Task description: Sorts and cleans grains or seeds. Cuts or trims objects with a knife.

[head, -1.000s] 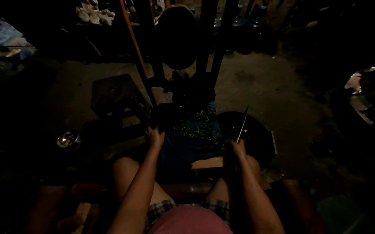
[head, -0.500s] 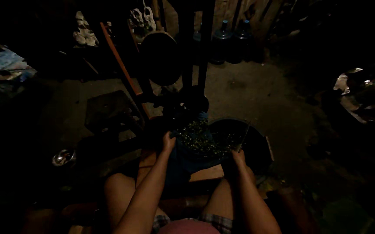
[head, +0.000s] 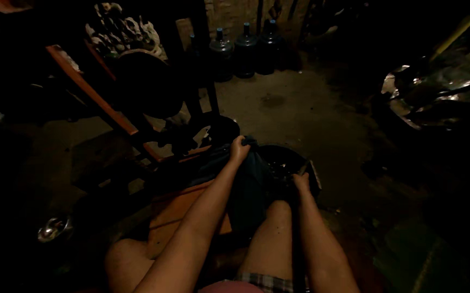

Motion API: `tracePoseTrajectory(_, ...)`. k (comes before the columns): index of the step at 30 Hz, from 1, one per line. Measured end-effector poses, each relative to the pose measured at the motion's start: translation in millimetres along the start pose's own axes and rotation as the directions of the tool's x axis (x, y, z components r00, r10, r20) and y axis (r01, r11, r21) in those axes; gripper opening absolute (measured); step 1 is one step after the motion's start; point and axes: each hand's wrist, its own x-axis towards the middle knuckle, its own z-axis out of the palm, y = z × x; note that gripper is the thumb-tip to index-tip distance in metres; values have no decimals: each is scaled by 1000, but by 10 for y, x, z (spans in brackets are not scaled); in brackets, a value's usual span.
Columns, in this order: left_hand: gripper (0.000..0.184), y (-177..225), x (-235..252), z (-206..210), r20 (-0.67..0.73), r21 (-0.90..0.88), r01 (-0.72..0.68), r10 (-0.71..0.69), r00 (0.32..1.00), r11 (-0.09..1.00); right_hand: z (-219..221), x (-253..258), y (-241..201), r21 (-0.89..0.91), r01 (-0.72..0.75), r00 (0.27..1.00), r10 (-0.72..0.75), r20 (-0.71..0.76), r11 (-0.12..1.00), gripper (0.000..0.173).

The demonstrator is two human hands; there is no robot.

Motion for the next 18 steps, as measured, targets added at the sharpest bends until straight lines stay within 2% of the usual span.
tracePoseTrajectory(3,27,232,135,88,11,-45,58,-58,998,997,-185,-195,-366,-146,156,988,-152,38,977,56)
tracePoseTrajectory(7,28,509,142,261,55,-213,185,-177,983,960,-83,-539,-625,30,419,895,-418,156,907,66)
tracePoseTrajectory(10,33,753,94,343,81,-350,234,-220,972,907,101,-656,-725,32,530,823,-524,218,847,71)
tracePoseTrajectory(13,31,899,93,306,80,-400,186,-167,983,898,103,-670,-888,-31,609,783,-595,181,792,53)
tracePoseTrajectory(18,41,894,110,120,59,-370,-105,136,989,923,-288,-639,-1360,37,699,708,-699,103,714,45)
